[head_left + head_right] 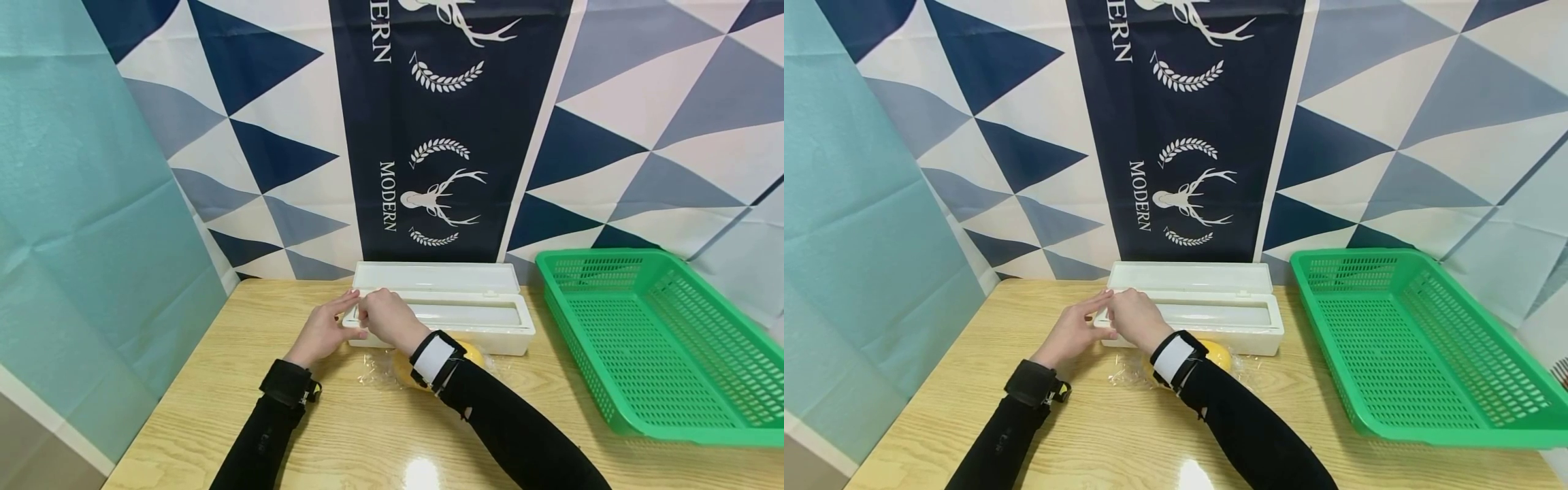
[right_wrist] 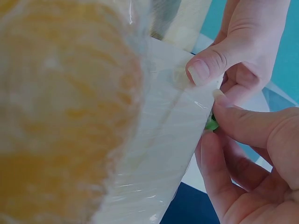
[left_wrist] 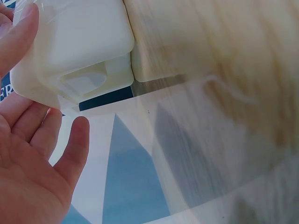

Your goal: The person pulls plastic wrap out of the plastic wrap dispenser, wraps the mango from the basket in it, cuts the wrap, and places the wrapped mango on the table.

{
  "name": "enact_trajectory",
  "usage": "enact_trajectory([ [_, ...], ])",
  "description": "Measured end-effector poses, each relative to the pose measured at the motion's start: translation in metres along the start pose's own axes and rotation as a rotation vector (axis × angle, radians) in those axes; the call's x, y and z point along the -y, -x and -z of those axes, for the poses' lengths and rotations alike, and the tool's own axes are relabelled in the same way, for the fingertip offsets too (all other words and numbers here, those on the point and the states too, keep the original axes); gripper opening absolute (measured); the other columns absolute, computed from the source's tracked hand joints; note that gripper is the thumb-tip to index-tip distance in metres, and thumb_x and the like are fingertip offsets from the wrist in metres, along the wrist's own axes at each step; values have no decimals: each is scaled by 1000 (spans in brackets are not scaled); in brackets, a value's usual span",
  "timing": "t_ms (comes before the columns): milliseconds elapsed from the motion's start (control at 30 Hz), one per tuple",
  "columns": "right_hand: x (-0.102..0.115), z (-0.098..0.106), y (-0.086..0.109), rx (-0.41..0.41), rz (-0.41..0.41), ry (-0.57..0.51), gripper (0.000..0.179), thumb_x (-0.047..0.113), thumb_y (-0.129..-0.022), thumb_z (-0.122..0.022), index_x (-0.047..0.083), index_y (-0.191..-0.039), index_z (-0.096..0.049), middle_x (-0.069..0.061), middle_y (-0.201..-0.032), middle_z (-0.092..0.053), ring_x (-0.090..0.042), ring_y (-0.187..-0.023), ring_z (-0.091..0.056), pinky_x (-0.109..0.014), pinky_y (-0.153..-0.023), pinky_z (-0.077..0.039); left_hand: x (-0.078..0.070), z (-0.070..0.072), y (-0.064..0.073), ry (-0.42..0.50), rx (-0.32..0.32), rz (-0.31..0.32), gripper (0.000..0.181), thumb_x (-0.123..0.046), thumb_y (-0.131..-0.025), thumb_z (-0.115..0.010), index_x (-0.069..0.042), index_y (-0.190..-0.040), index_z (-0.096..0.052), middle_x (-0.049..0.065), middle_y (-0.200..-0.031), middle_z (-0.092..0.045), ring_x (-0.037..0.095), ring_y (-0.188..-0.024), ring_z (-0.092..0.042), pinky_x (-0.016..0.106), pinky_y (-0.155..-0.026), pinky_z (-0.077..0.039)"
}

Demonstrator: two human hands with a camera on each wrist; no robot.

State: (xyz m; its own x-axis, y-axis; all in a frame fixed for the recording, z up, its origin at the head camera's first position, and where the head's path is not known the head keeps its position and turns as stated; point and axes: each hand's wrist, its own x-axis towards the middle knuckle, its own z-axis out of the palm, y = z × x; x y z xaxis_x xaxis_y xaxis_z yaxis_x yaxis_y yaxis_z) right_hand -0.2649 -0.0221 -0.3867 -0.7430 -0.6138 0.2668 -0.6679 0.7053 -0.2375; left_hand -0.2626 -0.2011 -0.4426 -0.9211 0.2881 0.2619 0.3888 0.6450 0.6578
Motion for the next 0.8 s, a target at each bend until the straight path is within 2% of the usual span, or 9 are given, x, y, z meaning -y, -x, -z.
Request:
enact_trajectory([
  [333,-3,0,1,-7,-2,-32,17,-5,-81,-74,10,-74,-75,2,-74,-69,-13,-70,-61,-31,-69,-54,0,-1,-1,-1,3,6,77,-35,-77,-85,-12,-144,-54,-5,-153,-42,17,-142,-35,41,-114,-32],
  [800,-3,1,2,-3,-3,-1,17,-5,-82,-73,10,-74,-74,3,-73,-68,-13,-70,-62,-29,-67,-54,2,0,-1,-12,6,8,77,-35,-77,-85,-12,-144,-54,-5,-153,-42,19,-142,-36,42,-113,-34],
])
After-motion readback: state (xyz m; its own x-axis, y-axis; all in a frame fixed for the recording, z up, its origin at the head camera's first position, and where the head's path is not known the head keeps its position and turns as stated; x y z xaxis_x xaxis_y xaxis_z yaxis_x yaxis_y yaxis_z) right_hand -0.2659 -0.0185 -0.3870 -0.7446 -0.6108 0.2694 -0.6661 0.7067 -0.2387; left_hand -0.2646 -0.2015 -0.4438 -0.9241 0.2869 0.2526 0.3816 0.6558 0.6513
